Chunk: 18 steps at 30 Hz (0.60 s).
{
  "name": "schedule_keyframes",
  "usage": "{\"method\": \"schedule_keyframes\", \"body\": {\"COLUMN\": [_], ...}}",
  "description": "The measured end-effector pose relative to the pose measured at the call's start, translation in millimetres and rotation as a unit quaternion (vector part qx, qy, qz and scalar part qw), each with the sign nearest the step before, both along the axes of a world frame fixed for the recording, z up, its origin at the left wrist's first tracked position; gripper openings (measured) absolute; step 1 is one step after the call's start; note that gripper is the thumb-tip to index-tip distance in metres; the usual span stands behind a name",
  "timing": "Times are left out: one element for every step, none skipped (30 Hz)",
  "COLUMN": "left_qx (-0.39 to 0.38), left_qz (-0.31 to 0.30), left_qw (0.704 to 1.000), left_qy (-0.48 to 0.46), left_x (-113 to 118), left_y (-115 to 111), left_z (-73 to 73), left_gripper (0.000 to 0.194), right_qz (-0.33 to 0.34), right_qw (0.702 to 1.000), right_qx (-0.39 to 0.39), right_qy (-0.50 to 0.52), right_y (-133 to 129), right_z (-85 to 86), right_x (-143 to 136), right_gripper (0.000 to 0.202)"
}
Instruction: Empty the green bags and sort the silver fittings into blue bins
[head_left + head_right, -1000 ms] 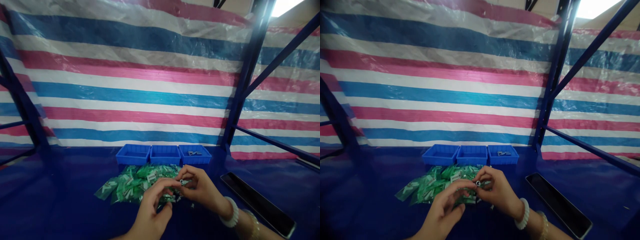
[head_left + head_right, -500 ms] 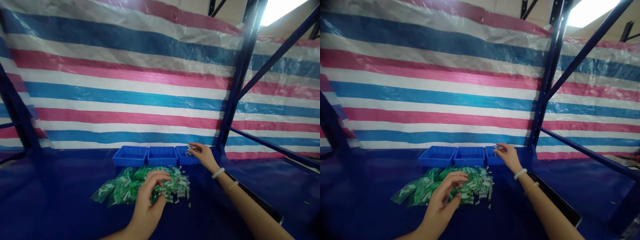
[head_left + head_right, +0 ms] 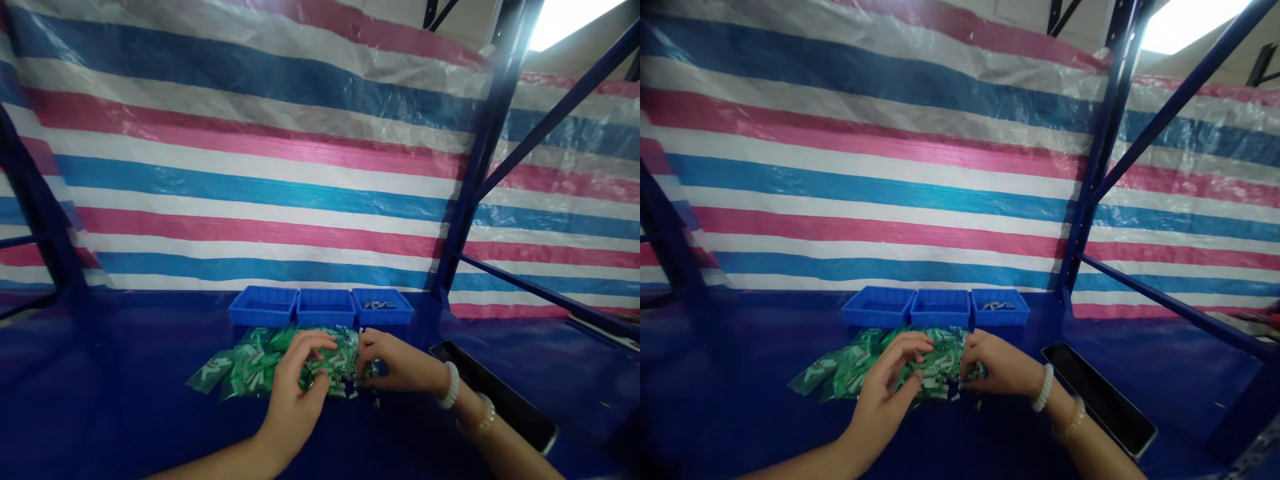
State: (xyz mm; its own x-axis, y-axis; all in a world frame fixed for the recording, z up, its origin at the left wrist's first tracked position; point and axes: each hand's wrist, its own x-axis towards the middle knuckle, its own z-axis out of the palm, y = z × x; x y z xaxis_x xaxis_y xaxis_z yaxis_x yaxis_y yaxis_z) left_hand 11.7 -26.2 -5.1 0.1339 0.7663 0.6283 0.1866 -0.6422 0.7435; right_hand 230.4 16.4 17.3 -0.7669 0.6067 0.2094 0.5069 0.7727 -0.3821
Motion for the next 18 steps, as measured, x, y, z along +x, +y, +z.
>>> {"method": "schedule_keyframes", "body": {"left_qx": [-0.001, -0.002, -0.004, -0.005, -0.007, -0.008, -0.008, -0.009, -0.011, -0.014, -0.019, -0.027, -0.038, -0.054, -0.073, -0.093, -0.113, -0.130], "left_qz": [0.000, 0.000, 0.000, -0.001, -0.002, -0.003, -0.004, -0.005, -0.005, -0.005, -0.007, -0.012, -0.020, -0.031, -0.043, -0.056, -0.068, -0.077], "left_qw": [1.000, 1.000, 1.000, 1.000, 1.000, 1.000, 1.000, 1.000, 1.000, 1.000, 1.000, 1.000, 0.999, 0.998, 0.996, 0.994, 0.991, 0.988], "left_qy": [0.001, 0.001, 0.001, 0.002, 0.002, 0.002, 0.002, 0.002, 0.002, 0.002, 0.002, 0.003, 0.005, 0.007, 0.009, 0.011, 0.010, 0.006], "left_x": [0, 0, 0, 0, 0, 1, 0, 0, 0, 1, 1, 1, 2, 3, 4, 5, 7, 8], "left_y": [0, 0, 0, 0, 0, 0, 0, 1, 1, 2, 3, 3, 3, 3, 3, 2, 1, 1], "left_z": [-0.4, -0.9, -1.4, -2.0, -2.6, -3.2, -3.6, -4.0, -4.2, -4.3, -4.4, -4.4, -4.5, -4.6, -4.8, -5.2, -5.7, -6.3], "left_gripper": [0.029, 0.029, 0.029, 0.029, 0.029, 0.030, 0.030, 0.031, 0.033, 0.034, 0.037, 0.040, 0.042, 0.044, 0.046, 0.046, 0.046, 0.046], "right_qz": [-0.012, -0.019, -0.024, -0.030, -0.037, -0.044, -0.050, -0.052, -0.050, -0.043, -0.038, -0.036, -0.041, -0.051, -0.065, -0.079, -0.089, -0.094], "right_qw": [1.000, 0.999, 0.998, 0.997, 0.997, 0.996, 0.995, 0.996, 0.996, 0.998, 0.999, 0.998, 0.996, 0.992, 0.987, 0.981, 0.977, 0.974], "right_qx": [0.015, 0.025, 0.032, 0.037, 0.041, 0.046, 0.050, 0.051, 0.049, 0.045, 0.038, 0.029, 0.017, 0.005, -0.005, -0.010, -0.010, -0.004], "right_qy": [-0.016, -0.033, -0.046, -0.056, -0.062, -0.065, -0.065, -0.060, -0.048, -0.027, 0.001, 0.037, 0.076, 0.115, 0.149, 0.174, 0.193, 0.206], "right_y": [1, 2, 3, 3, 3, 3, 3, 2, 1, -1, -2, -4, -5, -7, -8, -10, -11, -12], "right_z": [-3.2, -6.4, -9.2, -11.6, -13.4, -14.5, -15.0, -14.8, -13.8, -12.1, -10.0, -7.6, -5.2, -3.3, -1.9, -1.1, -0.9, -1.2], "right_x": [-2, -4, -5, -6, -7, -8, -8, -9, -10, -10, -11, -11, -11, -11, -12, -12, -13, -15], "right_gripper": [0.011, 0.012, 0.012, 0.012, 0.013, 0.013, 0.013, 0.012, 0.011, 0.011, 0.012, 0.013, 0.015, 0.016, 0.016, 0.016, 0.015, 0.015]}}
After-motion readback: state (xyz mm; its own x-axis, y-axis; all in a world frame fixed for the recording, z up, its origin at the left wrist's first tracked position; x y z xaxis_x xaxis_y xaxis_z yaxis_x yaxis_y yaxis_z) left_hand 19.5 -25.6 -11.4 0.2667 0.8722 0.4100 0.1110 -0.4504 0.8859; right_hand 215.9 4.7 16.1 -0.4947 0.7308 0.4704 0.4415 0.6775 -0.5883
